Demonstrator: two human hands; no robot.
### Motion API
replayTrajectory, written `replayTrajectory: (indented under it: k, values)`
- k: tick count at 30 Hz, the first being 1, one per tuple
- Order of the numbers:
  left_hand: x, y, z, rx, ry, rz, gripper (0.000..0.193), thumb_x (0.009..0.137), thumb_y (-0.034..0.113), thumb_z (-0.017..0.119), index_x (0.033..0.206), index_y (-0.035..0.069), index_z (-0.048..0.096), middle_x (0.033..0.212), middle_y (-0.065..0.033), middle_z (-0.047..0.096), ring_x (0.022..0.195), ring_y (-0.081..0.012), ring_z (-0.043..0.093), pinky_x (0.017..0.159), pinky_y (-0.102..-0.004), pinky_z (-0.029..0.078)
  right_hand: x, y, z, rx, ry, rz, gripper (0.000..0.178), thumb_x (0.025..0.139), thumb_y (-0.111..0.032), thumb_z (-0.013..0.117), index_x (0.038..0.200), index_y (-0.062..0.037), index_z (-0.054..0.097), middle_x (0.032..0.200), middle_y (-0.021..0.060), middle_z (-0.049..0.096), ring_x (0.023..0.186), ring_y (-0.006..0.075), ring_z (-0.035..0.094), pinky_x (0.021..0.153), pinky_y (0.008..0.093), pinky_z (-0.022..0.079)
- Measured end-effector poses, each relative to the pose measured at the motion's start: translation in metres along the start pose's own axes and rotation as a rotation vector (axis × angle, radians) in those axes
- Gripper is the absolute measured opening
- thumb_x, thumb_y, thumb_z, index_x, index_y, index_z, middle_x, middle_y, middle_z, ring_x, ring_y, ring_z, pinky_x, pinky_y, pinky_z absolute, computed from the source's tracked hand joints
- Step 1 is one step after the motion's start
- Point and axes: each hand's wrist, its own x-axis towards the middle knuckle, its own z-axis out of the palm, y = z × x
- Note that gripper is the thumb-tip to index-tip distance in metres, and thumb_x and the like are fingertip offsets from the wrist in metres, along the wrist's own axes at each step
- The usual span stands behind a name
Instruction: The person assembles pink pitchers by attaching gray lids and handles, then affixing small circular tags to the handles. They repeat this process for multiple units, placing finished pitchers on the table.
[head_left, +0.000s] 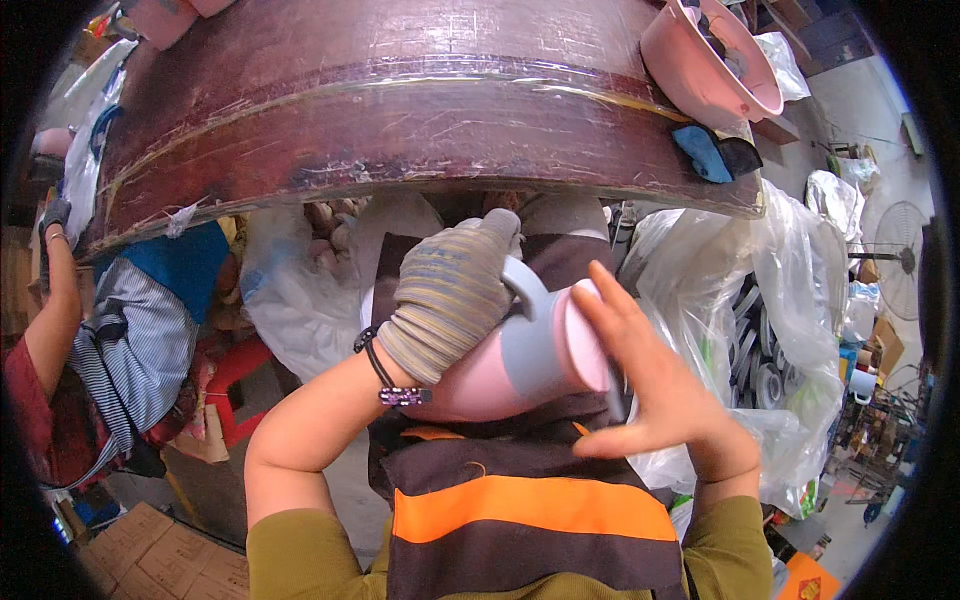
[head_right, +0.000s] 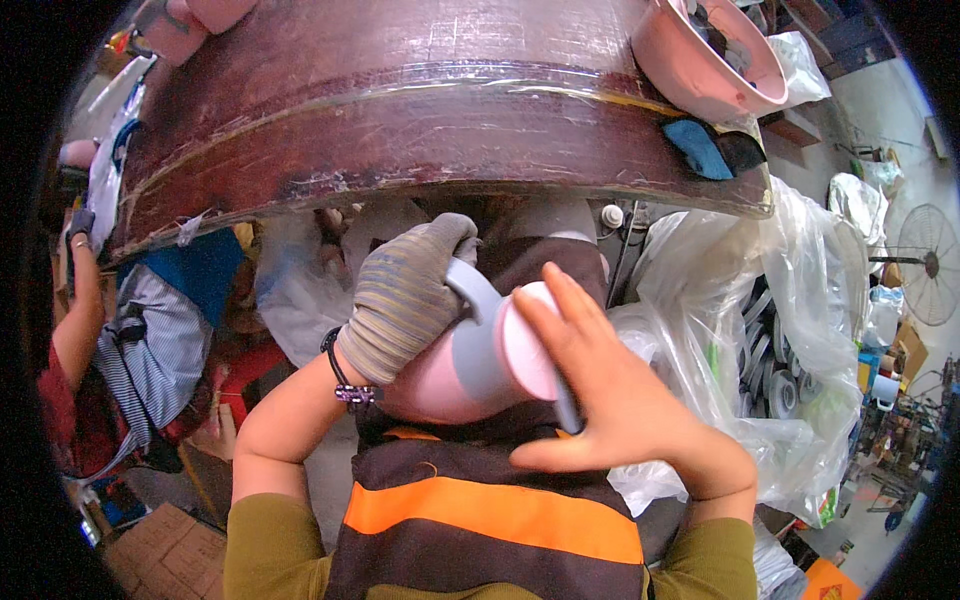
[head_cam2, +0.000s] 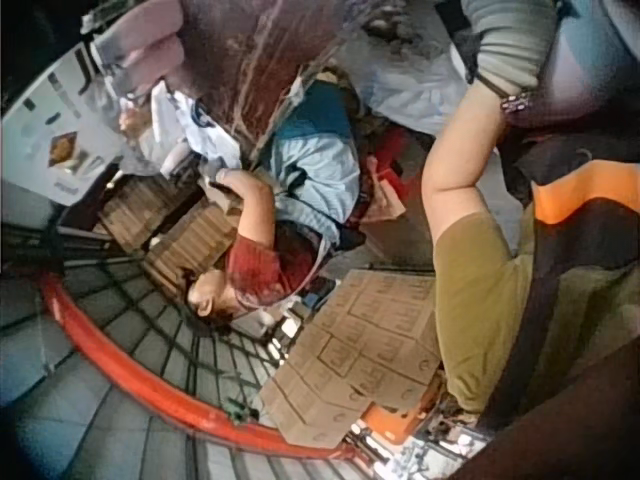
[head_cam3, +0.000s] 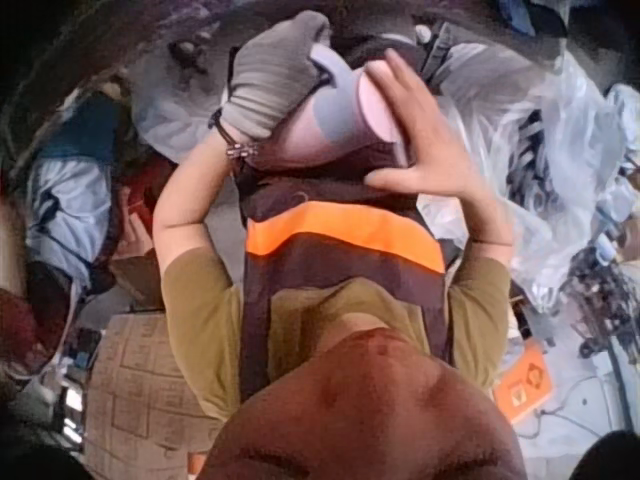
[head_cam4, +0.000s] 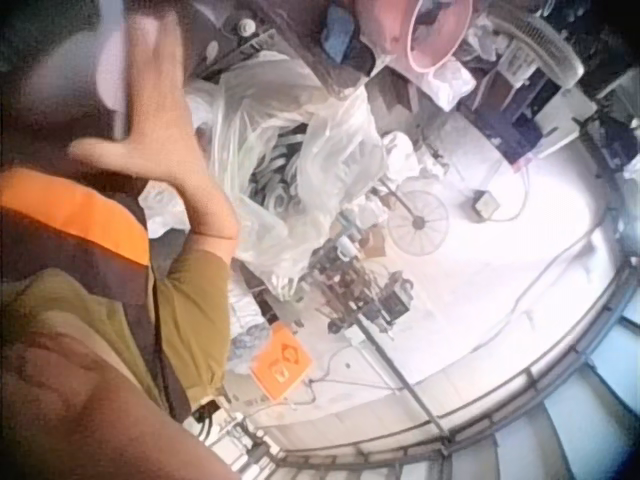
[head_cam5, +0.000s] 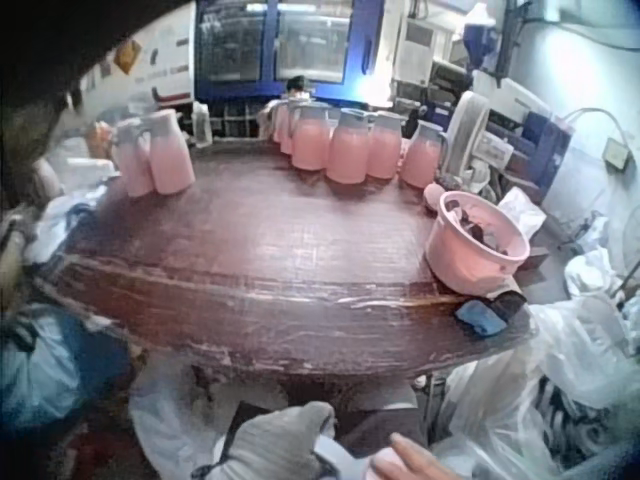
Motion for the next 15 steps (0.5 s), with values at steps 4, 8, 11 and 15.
replayTrajectory:
  k: [4,8,11,15]
  values:
    - [-0.009,0.024,0.000,0.054,-0.060,0.082,0.029,0.072,0.013,0.065,0.100,0.010,0.057,0.079,-0.0140,0.062,0.074,-0.0340,0.062,0.065,-0.0433,0.049,0.002,0.021,0.023,-0.084,0.280,0.243,0.087,0.076,-0.045,0.072,0.142,-0.0036,0.033,0.141,0.0297,0.034,0.132,0.0437,0.034,0.108,0.0446,0.030]
    - [-0.003,0.006,0.005,0.026,-0.011,0.201,0.024,0.076,0.018,0.067,0.098,0.010,0.060,0.077,-0.0118,0.061,0.071,-0.0318,0.062,0.063,-0.0419,0.049,0.004,0.038,0.038,-0.134,0.441,-0.017,0.067,0.075,-0.041,0.073,0.129,-0.0074,0.051,0.126,0.0234,0.049,0.113,0.0387,0.051,0.095,0.0447,0.042]
    - [0.026,-0.023,0.019,-0.147,-0.019,0.293,0.024,0.079,0.024,0.070,0.096,0.007,0.064,0.086,-0.0149,0.064,0.083,-0.0313,0.063,0.072,-0.0390,0.051,0.012,0.023,0.037,-0.227,0.327,-0.520,0.058,0.074,-0.039,0.074,0.122,-0.0114,0.058,0.121,0.0190,0.052,0.108,0.0348,0.054,0.091,0.0446,0.044]
    - [0.036,-0.023,0.062,-0.614,-0.515,0.434,0.030,0.080,0.025,0.071,0.101,0.004,0.065,0.097,-0.0142,0.067,0.088,-0.0227,0.065,0.080,-0.0332,0.050,0.034,-0.006,0.033,-0.272,0.163,-0.959,0.029,0.082,-0.028,0.066,0.110,-0.0205,0.064,0.114,0.0086,0.060,0.101,0.0258,0.059,0.085,0.0387,0.050]
